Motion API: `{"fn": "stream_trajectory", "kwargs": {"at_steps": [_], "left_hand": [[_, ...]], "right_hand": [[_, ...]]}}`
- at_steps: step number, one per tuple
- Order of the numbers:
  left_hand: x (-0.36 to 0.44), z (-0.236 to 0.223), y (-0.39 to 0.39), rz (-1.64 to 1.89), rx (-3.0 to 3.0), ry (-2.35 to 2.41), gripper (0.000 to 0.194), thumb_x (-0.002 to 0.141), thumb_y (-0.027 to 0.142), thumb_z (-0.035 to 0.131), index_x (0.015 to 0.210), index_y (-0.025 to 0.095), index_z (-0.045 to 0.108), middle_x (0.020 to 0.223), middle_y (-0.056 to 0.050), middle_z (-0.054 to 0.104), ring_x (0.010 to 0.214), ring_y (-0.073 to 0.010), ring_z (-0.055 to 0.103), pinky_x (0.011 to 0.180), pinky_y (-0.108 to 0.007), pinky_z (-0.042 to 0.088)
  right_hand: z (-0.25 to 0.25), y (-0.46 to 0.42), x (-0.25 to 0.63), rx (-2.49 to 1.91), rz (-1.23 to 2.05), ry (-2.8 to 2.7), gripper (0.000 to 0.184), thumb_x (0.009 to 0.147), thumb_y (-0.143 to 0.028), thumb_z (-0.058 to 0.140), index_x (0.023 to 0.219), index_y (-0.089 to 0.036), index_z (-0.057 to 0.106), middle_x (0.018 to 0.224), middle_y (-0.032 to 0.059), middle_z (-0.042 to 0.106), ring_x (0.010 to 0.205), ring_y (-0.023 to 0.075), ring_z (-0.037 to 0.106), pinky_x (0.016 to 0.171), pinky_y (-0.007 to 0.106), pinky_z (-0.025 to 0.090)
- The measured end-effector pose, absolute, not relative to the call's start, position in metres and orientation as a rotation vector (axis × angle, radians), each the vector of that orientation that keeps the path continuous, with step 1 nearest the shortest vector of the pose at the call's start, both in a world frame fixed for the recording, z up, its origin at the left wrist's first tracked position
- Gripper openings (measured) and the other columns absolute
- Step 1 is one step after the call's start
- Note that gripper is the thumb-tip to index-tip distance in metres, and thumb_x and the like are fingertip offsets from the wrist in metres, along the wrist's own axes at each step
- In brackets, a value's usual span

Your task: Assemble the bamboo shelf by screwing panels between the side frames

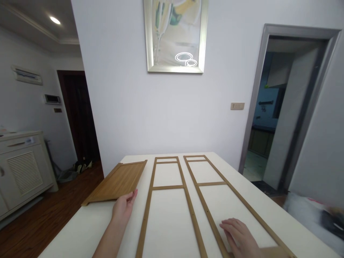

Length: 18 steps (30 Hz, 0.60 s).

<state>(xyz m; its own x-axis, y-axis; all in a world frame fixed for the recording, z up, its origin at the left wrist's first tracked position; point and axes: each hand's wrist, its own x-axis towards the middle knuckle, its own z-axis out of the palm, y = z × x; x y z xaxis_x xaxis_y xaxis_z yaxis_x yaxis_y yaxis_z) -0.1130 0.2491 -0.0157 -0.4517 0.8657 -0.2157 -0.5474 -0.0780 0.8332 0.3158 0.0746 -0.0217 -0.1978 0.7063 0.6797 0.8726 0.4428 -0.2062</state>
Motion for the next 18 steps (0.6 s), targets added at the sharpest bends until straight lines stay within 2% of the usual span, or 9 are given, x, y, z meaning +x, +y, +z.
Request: {"fn": "stream_trajectory", "kwargs": {"at_steps": [6, 11, 13, 15, 18], "left_hand": [[-0.089, -0.002, 0.235, 1.536, 0.504, 0.928, 0.023, 0.071, -0.006, 0.056, 0.082, 0.014, 0.058, 0.088, -0.006, 0.068, 0.093, -0.0189, 0.069, 0.09, -0.031, 0.058], [-0.076, 0.011, 0.219, 1.237, 0.727, 0.849, 0.033, 0.07, -0.004, 0.06, 0.097, 0.015, 0.061, 0.094, -0.008, 0.071, 0.089, -0.0194, 0.071, 0.08, -0.028, 0.06], [-0.073, 0.011, 0.215, 1.098, 0.789, 0.813, 0.037, 0.068, -0.002, 0.064, 0.101, 0.014, 0.062, 0.092, -0.008, 0.071, 0.084, -0.0191, 0.072, 0.074, -0.027, 0.06], [-0.069, 0.009, 0.211, 0.98, 0.834, 0.783, 0.041, 0.065, 0.0, 0.07, 0.103, 0.014, 0.062, 0.09, -0.008, 0.072, 0.079, -0.0187, 0.072, 0.07, -0.025, 0.059], [-0.062, 0.004, 0.206, 0.819, 0.883, 0.771, 0.045, 0.063, 0.002, 0.074, 0.105, 0.012, 0.064, 0.085, -0.008, 0.072, 0.072, -0.0175, 0.071, 0.064, -0.023, 0.058]], "right_hand": [[-0.01, 0.073, 0.31, -1.331, -0.048, -1.786, 0.026, 0.091, -0.037, 0.051, 0.096, -0.025, 0.074, 0.097, 0.0095, 0.073, 0.094, 0.0257, 0.067, 0.084, 0.041, 0.056], [0.018, 0.086, 0.305, -1.446, 0.546, -1.347, 0.032, 0.08, -0.047, 0.065, 0.096, -0.02, 0.072, 0.099, 0.0114, 0.073, 0.093, 0.0286, 0.068, 0.085, 0.043, 0.055], [0.03, 0.093, 0.304, -1.375, 0.852, -1.098, 0.045, 0.076, -0.052, 0.067, 0.106, -0.018, 0.067, 0.101, 0.0126, 0.072, 0.087, 0.0276, 0.069, 0.077, 0.042, 0.057], [0.039, 0.099, 0.305, -1.199, 1.115, -0.833, 0.054, 0.08, -0.06, 0.06, 0.114, -0.018, 0.06, 0.109, 0.0147, 0.069, 0.082, 0.0254, 0.07, 0.071, 0.041, 0.058], [0.045, 0.102, 0.31, -0.991, 1.336, -0.649, 0.058, 0.083, -0.066, 0.049, 0.116, -0.019, 0.056, 0.111, 0.0152, 0.069, 0.075, 0.0223, 0.07, 0.061, 0.036, 0.057]]}}
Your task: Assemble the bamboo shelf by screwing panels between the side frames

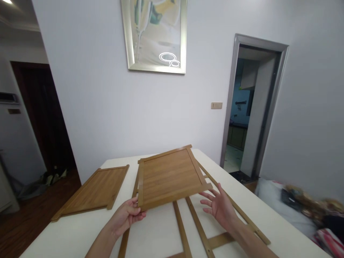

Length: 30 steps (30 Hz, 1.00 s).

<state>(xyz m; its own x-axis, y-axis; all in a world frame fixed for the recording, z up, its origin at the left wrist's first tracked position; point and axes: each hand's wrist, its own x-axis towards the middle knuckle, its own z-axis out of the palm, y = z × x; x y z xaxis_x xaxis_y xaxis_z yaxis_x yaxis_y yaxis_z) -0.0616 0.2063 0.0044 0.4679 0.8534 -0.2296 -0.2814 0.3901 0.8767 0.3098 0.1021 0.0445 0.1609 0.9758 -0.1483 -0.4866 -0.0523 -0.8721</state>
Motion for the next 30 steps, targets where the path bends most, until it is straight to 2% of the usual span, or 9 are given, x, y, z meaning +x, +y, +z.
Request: {"fn": "stream_trajectory", "kwargs": {"at_steps": [2, 7, 13, 18, 24, 30], "left_hand": [[-0.056, 0.002, 0.204, 0.72, 0.918, 0.763, 0.044, 0.063, 0.004, 0.073, 0.106, 0.011, 0.065, 0.084, -0.009, 0.071, 0.067, -0.0162, 0.07, 0.062, -0.023, 0.057], [-0.046, -0.002, 0.202, 0.605, 0.922, 0.78, 0.04, 0.063, 0.006, 0.071, 0.103, 0.009, 0.068, 0.079, -0.009, 0.071, 0.064, -0.0151, 0.068, 0.059, -0.022, 0.055], [-0.043, -0.004, 0.198, 0.547, 0.924, 0.851, 0.026, 0.061, 0.007, 0.071, 0.087, 0.008, 0.068, 0.073, -0.007, 0.069, 0.063, -0.0155, 0.069, 0.061, -0.023, 0.055], [-0.042, -0.001, 0.193, 0.462, 0.977, 0.885, 0.021, 0.063, 0.01, 0.071, 0.084, 0.007, 0.068, 0.078, -0.013, 0.072, 0.064, -0.0167, 0.069, 0.062, -0.024, 0.055], [-0.044, -0.001, 0.193, 0.475, 0.983, 0.876, 0.028, 0.062, 0.013, 0.075, 0.088, 0.007, 0.067, 0.081, -0.013, 0.072, 0.066, -0.0164, 0.069, 0.066, -0.026, 0.055], [-0.042, 0.001, 0.192, 0.62, 1.054, 0.878, 0.044, 0.059, 0.019, 0.08, 0.1, 0.012, 0.065, 0.08, -0.006, 0.069, 0.067, -0.0173, 0.068, 0.067, -0.029, 0.054]], "right_hand": [[0.044, 0.1, 0.314, -0.971, 1.413, -0.656, 0.056, 0.084, -0.065, 0.049, 0.114, -0.018, 0.058, 0.107, 0.0145, 0.071, 0.078, 0.0233, 0.071, 0.062, 0.035, 0.057], [0.037, 0.093, 0.319, -1.19, 1.379, -0.777, 0.037, 0.078, -0.046, 0.068, 0.099, -0.016, 0.065, 0.103, 0.0128, 0.073, 0.091, 0.0269, 0.07, 0.079, 0.038, 0.056], [0.024, 0.099, 0.323, -1.268, 1.305, -0.892, 0.033, 0.078, -0.044, 0.07, 0.094, -0.015, 0.069, 0.097, 0.0115, 0.075, 0.088, 0.0261, 0.071, 0.078, 0.036, 0.056], [0.018, 0.104, 0.329, -1.299, 1.289, -0.92, 0.032, 0.078, -0.043, 0.07, 0.092, -0.014, 0.07, 0.093, 0.011, 0.076, 0.083, 0.0244, 0.072, 0.075, 0.034, 0.056], [0.02, 0.103, 0.327, -1.304, 1.284, -0.903, 0.032, 0.078, -0.043, 0.07, 0.092, -0.015, 0.069, 0.097, 0.0116, 0.075, 0.084, 0.0249, 0.072, 0.076, 0.035, 0.057], [0.032, 0.103, 0.327, -1.239, 1.195, -0.912, 0.044, 0.073, -0.043, 0.075, 0.108, -0.019, 0.064, 0.101, 0.0096, 0.075, 0.091, 0.0265, 0.071, 0.077, 0.037, 0.057]]}}
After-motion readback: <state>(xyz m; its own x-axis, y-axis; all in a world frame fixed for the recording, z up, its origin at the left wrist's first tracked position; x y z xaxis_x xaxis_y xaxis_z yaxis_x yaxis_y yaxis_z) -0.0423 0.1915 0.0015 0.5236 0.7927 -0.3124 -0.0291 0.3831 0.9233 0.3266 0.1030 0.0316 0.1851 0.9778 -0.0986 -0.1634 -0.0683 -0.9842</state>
